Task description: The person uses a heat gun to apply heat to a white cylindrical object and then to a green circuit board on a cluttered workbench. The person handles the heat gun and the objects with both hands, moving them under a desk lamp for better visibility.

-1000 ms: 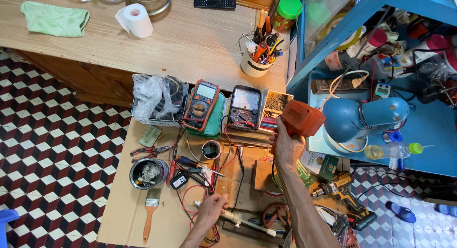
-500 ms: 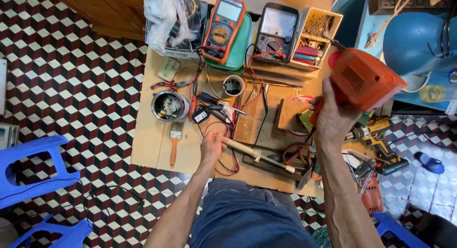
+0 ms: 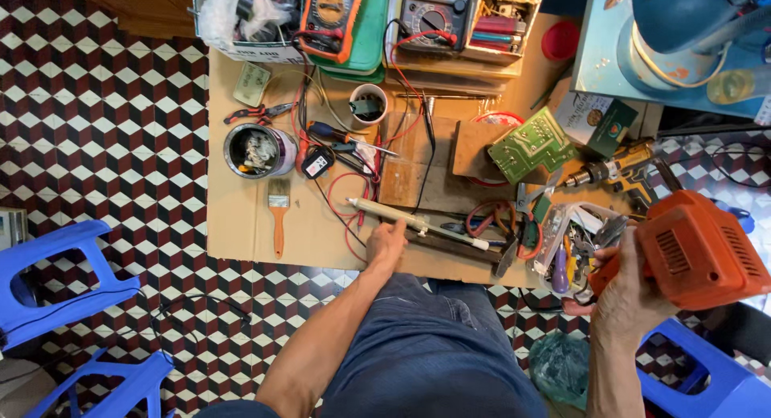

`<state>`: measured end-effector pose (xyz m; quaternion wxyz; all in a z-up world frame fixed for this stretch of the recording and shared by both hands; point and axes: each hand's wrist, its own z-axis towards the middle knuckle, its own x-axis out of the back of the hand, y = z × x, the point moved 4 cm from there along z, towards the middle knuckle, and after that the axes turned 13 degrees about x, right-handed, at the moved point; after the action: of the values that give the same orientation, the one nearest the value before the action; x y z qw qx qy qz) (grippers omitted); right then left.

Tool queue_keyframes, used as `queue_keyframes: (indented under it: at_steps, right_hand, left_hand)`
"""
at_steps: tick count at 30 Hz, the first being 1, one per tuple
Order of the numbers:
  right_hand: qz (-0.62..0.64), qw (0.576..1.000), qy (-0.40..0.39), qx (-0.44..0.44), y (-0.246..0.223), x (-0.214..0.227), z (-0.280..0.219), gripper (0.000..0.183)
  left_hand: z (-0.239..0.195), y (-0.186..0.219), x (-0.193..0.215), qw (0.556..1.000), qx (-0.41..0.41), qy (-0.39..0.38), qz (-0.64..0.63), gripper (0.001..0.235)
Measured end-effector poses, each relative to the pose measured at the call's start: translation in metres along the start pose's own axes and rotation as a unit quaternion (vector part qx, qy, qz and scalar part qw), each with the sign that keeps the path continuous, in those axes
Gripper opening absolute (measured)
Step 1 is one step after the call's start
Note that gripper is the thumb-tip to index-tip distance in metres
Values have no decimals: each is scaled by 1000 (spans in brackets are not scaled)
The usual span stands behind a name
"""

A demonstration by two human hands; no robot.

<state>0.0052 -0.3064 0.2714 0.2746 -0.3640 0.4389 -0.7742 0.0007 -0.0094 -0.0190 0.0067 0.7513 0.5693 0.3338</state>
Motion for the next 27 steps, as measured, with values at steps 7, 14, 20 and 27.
queue_keyframes:
  at_steps: [7,14,20,27]
  right_hand:
    - [31,998,20,-54,1,29,-12,23]
    - [-18,984,-18,-174,6,47,-2,26]
    - [15,988,-69,-136,12,53,15,26]
    - [140,977,-67,-149,15,32,31,32]
  left_hand:
    - [-30,31,31,857,-394,217,252,50]
    - [-8,49,10,758,-448,113,460,25]
    - [-47,58,72,843,-436,24,314,37]
    - [-181,110,74,919,-384,-34,90,37]
